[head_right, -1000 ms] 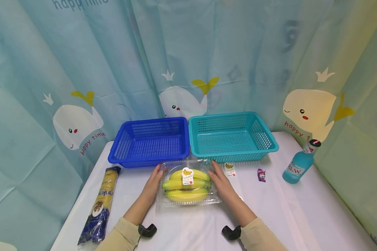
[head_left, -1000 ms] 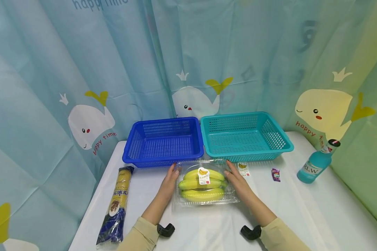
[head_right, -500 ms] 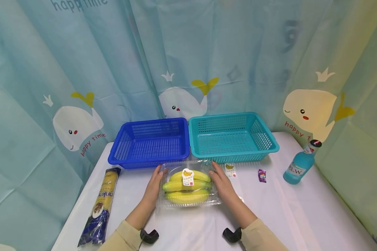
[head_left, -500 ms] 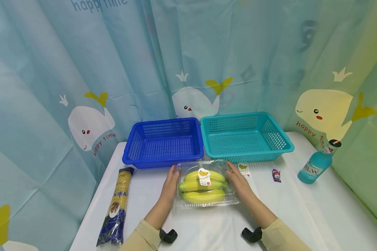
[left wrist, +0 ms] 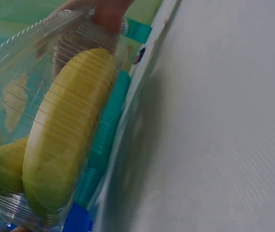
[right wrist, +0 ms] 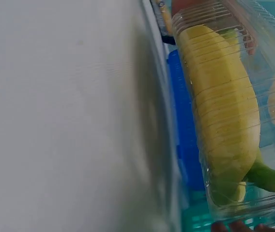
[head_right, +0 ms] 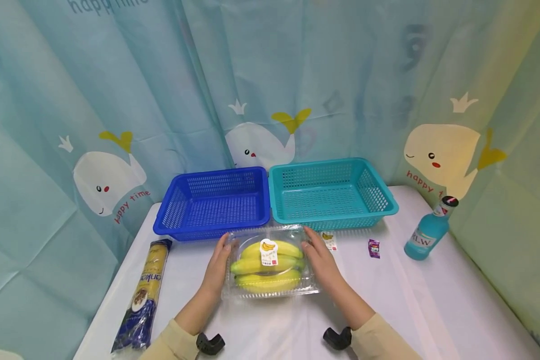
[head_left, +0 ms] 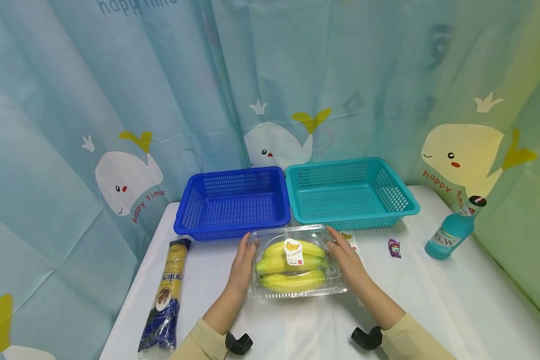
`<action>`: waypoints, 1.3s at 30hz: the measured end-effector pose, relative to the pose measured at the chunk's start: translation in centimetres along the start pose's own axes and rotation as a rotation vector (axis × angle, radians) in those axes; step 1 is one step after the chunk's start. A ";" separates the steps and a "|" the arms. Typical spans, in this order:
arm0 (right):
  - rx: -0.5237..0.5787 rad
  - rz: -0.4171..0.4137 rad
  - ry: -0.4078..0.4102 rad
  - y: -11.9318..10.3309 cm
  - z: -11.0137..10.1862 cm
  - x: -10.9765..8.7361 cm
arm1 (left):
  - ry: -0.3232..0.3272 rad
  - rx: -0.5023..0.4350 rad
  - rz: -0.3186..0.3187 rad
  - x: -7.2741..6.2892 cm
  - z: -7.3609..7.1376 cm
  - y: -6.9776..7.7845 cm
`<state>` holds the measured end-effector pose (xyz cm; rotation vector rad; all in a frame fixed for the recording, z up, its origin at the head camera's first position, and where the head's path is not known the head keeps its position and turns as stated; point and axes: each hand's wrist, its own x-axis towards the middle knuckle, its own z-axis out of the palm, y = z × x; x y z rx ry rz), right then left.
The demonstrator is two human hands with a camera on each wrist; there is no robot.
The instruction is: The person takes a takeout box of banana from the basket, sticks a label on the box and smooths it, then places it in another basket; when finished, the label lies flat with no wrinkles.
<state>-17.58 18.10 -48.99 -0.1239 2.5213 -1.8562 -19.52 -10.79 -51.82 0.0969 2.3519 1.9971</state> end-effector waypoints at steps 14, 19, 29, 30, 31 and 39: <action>-0.012 -0.005 0.003 -3.5 -2.3 0.2 | -0.004 -0.041 0.042 -0.1 0.3 4.5; -0.011 -0.015 0.033 -3.9 -3.2 0.8 | -0.022 -0.051 0.061 0.8 0.6 5.8; 0.034 0.007 0.186 -5.0 -4.9 2.3 | 0.013 -0.027 0.033 3.2 2.0 7.6; 0.037 0.008 0.200 -5.0 -5.0 2.6 | 0.018 -0.029 0.037 3.6 2.1 7.6; 0.037 0.013 0.219 -5.1 -5.2 2.8 | 0.022 -0.031 0.042 3.9 2.3 7.7; 0.036 0.034 0.310 -5.9 -6.7 4.2 | 0.103 -0.039 0.079 6.4 3.7 8.8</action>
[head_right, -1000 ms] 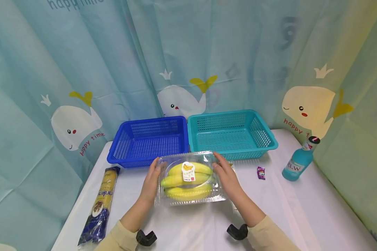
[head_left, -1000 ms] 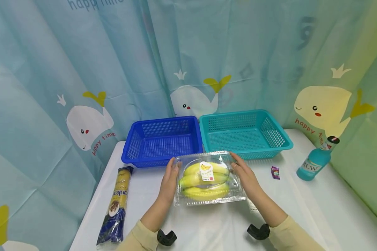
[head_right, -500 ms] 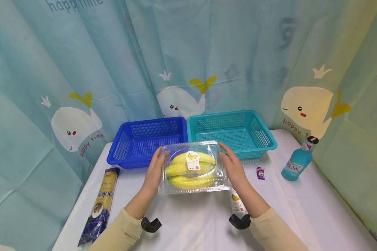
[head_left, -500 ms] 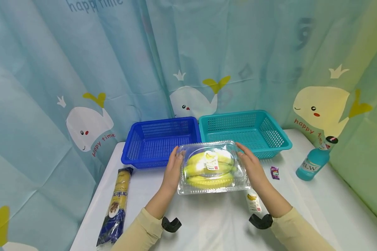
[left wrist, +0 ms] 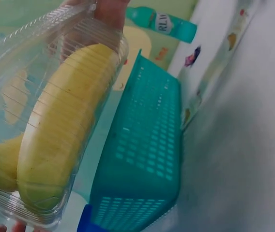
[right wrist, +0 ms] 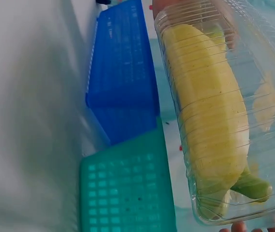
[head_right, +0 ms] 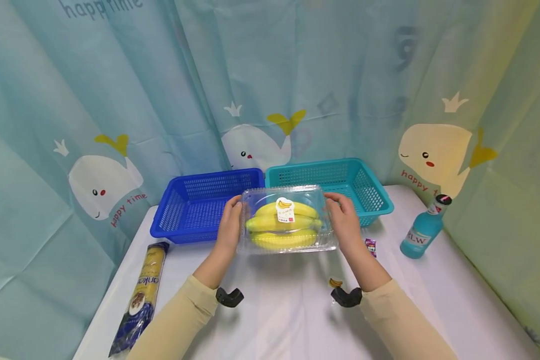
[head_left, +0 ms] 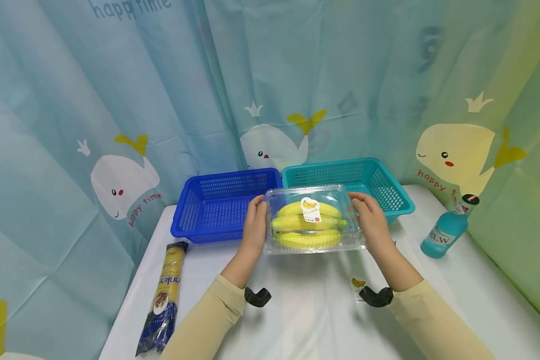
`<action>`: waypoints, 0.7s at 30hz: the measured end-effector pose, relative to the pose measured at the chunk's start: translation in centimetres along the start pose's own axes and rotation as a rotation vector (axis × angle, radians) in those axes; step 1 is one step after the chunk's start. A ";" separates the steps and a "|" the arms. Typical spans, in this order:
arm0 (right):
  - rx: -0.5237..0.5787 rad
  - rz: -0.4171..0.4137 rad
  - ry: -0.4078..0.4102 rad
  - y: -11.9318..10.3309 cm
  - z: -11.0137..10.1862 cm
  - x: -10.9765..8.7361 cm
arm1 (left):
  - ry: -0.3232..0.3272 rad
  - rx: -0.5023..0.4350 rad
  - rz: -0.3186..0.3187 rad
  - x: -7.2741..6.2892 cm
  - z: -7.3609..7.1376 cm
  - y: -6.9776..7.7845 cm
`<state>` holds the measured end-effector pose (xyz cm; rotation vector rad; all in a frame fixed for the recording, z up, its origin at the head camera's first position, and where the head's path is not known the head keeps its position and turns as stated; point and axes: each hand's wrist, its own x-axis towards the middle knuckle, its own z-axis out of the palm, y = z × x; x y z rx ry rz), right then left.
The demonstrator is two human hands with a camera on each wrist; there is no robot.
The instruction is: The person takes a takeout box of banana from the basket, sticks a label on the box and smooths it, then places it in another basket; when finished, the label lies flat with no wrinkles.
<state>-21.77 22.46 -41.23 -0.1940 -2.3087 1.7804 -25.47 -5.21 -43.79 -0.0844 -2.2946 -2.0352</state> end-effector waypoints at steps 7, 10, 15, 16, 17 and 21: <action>0.001 0.009 0.039 0.0 -0.9 1.8 | 0.087 -0.060 0.019 2.0 1.5 0.6; -0.023 0.033 0.054 0.1 -1.4 2.6 | 0.126 -0.047 0.030 2.7 2.2 0.7; -0.026 0.064 0.041 0.3 -2.2 3.8 | 0.177 -0.067 0.020 3.8 3.3 1.1; -0.028 0.069 0.036 0.3 -2.4 3.9 | 0.186 -0.076 0.016 4.0 3.5 1.2; -0.026 0.072 0.034 0.3 -2.5 4.1 | 0.193 -0.089 0.011 4.2 3.7 1.3; -0.034 0.074 0.038 0.3 -3.1 5.0 | 0.191 -0.110 -0.016 4.9 4.5 1.5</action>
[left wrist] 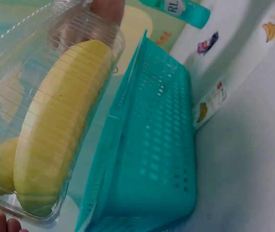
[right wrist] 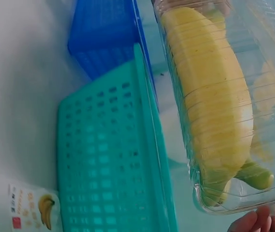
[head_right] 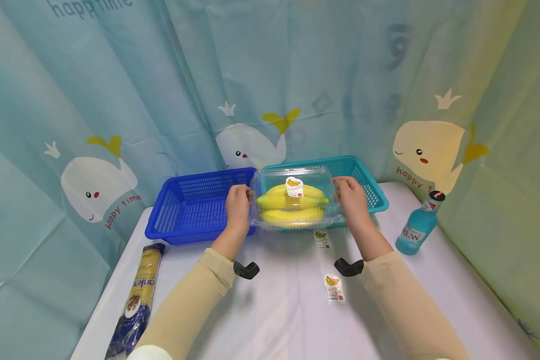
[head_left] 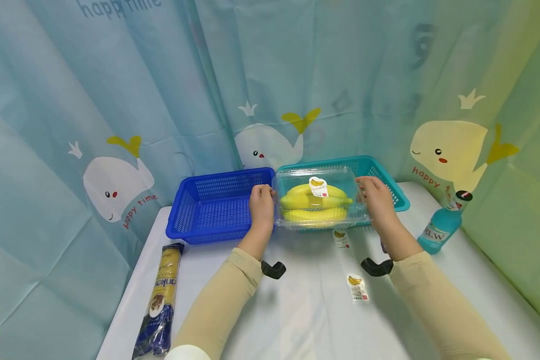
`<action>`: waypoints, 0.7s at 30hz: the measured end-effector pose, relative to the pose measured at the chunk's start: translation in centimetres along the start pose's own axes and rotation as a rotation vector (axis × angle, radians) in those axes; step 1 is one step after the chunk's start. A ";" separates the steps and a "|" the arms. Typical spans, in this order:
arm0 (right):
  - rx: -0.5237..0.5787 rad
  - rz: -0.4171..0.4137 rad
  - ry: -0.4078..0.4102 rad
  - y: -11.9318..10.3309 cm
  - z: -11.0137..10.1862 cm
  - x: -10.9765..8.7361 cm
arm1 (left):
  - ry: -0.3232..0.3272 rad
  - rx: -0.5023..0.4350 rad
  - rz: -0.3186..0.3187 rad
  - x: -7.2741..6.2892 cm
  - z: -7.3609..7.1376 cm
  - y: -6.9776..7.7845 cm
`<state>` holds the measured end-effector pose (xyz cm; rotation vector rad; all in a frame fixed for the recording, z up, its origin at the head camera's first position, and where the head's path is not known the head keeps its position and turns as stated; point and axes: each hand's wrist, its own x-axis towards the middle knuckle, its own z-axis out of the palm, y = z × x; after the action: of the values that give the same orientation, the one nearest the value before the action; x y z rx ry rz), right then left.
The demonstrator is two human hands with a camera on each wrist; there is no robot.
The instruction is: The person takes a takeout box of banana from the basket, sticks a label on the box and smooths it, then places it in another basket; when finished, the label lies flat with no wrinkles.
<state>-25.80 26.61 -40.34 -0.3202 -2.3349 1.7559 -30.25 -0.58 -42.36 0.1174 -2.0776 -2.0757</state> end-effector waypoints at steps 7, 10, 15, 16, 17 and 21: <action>-0.001 0.048 -0.001 -0.4 -1.2 1.6 | -0.033 0.026 -0.064 0.7 1.3 -0.2; -0.004 0.056 -0.011 -0.6 -1.5 2.4 | -0.048 0.033 -0.080 1.0 1.6 -0.2; 0.012 0.083 -0.011 -0.6 -1.9 3.5 | -0.084 0.044 -0.107 1.4 2.3 0.0; 0.017 0.090 -0.007 -0.6 -2.0 3.7 | -0.091 0.053 -0.112 1.4 2.4 0.1; 0.015 0.097 -0.002 -0.6 -2.0 3.9 | -0.098 0.060 -0.117 1.4 2.6 0.1; -0.022 0.128 -0.004 -0.6 -2.1 4.7 | -0.122 0.093 -0.129 1.6 3.2 0.0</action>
<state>-29.72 29.78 -39.06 -0.4800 -2.3864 1.7899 -32.46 2.24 -42.18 0.1465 -2.2965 -2.1075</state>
